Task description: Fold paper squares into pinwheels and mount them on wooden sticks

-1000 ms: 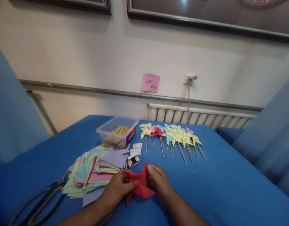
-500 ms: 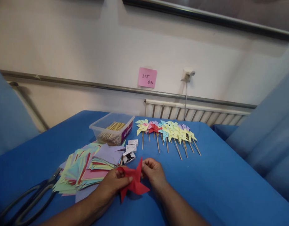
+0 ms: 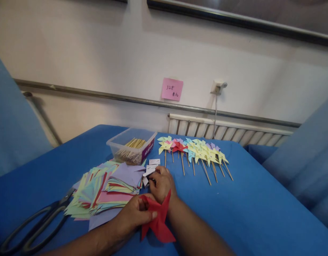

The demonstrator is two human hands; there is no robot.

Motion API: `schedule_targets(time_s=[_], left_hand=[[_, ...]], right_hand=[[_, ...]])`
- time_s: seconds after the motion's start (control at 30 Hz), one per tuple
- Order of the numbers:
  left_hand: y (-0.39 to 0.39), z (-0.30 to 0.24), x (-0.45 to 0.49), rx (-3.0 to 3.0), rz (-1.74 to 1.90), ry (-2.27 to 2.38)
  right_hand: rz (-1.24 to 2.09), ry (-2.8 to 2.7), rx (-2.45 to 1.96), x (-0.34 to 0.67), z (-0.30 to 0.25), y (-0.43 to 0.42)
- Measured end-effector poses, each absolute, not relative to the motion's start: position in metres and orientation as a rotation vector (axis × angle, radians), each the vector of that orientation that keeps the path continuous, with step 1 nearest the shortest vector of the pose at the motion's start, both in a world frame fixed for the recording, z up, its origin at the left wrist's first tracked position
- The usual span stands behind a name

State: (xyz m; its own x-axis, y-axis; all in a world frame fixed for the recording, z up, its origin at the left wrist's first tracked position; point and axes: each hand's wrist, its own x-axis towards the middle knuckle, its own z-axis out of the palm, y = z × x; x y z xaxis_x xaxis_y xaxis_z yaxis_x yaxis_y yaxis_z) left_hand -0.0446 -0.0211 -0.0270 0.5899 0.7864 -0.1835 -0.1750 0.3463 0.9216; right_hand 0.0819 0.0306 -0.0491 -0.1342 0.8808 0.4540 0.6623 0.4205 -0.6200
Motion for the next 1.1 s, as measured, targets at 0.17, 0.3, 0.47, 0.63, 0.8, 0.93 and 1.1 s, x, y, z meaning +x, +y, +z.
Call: schedule_targets(time_s=[0.17,0.3,0.47,0.63,0.8,0.93,1.1], left_hand=[[-0.018,-0.032,-0.044,1.059,0.685,0.719],[-0.017,-0.034,-0.044,1.048,0.673,0.692],[-0.017,-0.032,-0.044,1.023,0.679,0.692],[-0.018,-0.027,-0.043,0.999,0.669,0.665],[-0.019,-0.027,-0.043,1.012,0.697,0.683],[-0.018,-0.029,-0.043,1.021,0.710,0.669],[-0.018,-0.027,-0.044,1.013,0.698,0.677]], right_hand=[[0.302,-1.982,-1.414,0.080,-0.036,0.030],[0.271,-2.101,-1.445,0.079,-0.026,0.031],[0.317,-2.153,-1.600,0.082,-0.022,0.031],[0.333,-2.140,-1.658,0.089,-0.022,0.028],[0.305,-2.106,-1.695,0.087,-0.025,0.027],[0.307,-2.090,-1.697,0.085,-0.030,0.027],[0.342,-2.062,-1.648,0.087,-0.035,0.024]])
